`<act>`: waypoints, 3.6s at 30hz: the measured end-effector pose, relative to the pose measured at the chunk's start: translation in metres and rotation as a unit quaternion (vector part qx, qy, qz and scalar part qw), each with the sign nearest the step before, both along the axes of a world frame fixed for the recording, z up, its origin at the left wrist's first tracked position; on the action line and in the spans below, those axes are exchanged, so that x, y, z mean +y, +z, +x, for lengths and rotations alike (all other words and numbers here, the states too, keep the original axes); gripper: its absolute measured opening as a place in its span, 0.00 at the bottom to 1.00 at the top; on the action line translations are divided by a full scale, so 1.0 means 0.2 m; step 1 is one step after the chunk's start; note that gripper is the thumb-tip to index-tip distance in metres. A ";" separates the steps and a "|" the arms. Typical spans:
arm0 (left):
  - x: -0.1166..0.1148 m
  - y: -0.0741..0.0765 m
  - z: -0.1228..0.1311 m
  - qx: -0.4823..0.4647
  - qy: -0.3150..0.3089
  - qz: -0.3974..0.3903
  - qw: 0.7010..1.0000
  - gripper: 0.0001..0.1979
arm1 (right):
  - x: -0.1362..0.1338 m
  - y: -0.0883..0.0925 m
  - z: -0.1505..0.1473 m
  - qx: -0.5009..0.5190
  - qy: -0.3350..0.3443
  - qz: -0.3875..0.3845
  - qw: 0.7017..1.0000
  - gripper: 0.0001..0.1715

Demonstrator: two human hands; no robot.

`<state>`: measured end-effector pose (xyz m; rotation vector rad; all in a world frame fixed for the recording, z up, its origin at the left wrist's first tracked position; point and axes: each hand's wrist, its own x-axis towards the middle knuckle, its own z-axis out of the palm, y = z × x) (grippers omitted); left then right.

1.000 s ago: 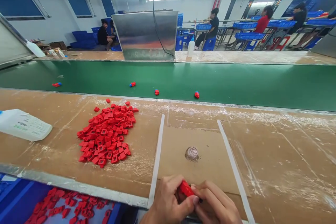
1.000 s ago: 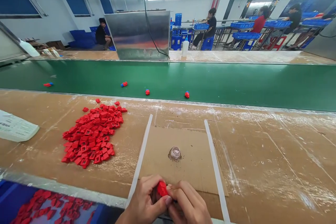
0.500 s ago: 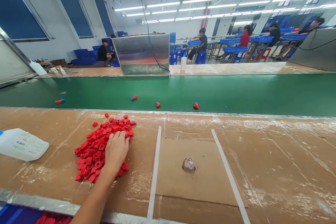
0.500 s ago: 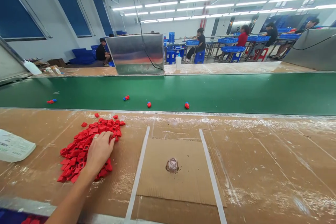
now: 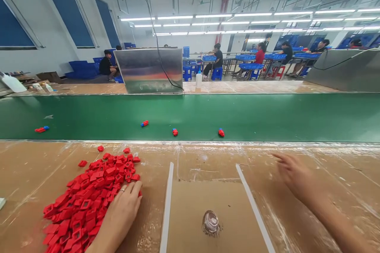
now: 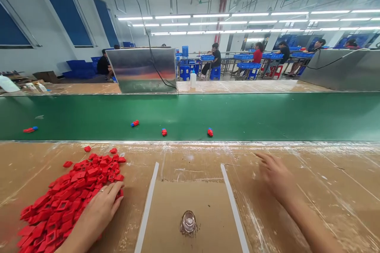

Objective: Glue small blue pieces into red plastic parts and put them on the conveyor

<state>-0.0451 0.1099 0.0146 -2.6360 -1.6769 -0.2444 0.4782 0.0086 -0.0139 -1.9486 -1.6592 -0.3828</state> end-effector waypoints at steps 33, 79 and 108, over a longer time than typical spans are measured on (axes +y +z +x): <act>-0.64 -0.15 0.33 -0.642 0.046 -0.409 0.646 0.22 | -0.33 0.16 -0.76 0.306 0.258 -0.178 0.899 0.16; -0.78 -0.12 0.42 -0.711 0.004 -0.481 0.513 0.17 | -0.47 0.28 -1.10 0.253 0.250 -0.083 0.931 0.09; -0.80 -0.08 0.42 -0.659 -0.031 -0.432 0.615 0.10 | -0.56 0.10 -1.29 0.424 0.269 -0.148 0.852 0.07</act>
